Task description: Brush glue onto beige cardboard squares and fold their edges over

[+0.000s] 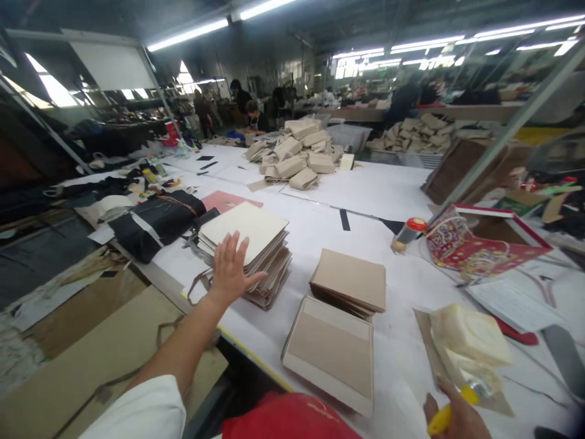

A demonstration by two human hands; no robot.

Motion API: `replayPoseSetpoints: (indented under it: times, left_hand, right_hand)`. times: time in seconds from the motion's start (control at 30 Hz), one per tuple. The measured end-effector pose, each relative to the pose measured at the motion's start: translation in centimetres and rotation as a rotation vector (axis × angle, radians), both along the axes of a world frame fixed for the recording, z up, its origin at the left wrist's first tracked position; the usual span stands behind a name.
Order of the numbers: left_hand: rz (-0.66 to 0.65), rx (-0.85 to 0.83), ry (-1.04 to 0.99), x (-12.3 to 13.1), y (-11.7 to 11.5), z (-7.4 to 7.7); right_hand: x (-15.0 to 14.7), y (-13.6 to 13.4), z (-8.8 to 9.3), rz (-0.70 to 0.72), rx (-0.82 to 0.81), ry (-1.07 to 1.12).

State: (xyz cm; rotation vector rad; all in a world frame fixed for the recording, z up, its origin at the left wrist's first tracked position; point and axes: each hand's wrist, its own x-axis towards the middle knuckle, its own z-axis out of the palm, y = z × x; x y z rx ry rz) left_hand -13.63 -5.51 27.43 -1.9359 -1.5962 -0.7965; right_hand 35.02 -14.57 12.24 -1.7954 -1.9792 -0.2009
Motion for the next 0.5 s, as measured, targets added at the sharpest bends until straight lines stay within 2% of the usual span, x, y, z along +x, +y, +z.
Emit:
replayPoseSetpoints:
  times: [0.1, 0.2, 0.3, 0.37, 0.43, 0.5]
  left_hand:
    - [-0.024, -0.187, 0.100, -2.2, 0.3, 0.7]
    - [-0.149, -0.155, 0.150, -1.4, -1.6, 0.5]
    - [-0.321, -0.054, 0.164, 2.0, -4.6, 0.1]
    - [-0.449, -0.049, 0.188, 5.0, -6.2, -0.7]
    - [-0.586, -0.115, 0.231, 8.1, -7.2, -2.0]
    - [-0.718, -0.221, 0.275, 10.8, -7.8, -4.0]
  right_hand:
    - [-4.3, 1.6, 2.1, 0.074, 0.134, 0.090]
    - [-8.6, 2.5, 4.2, 0.187, 0.135, 0.276]
    - [-12.8, 2.6, 6.5, 0.268, -0.054, 0.536]
    - [-15.4, 2.6, 7.5, 0.307, -0.195, 0.761]
    - [-17.2, 2.9, 7.6, 0.320, -0.282, 0.945]
    - [-17.9, 3.2, 6.5, 0.248, -0.287, 0.948]
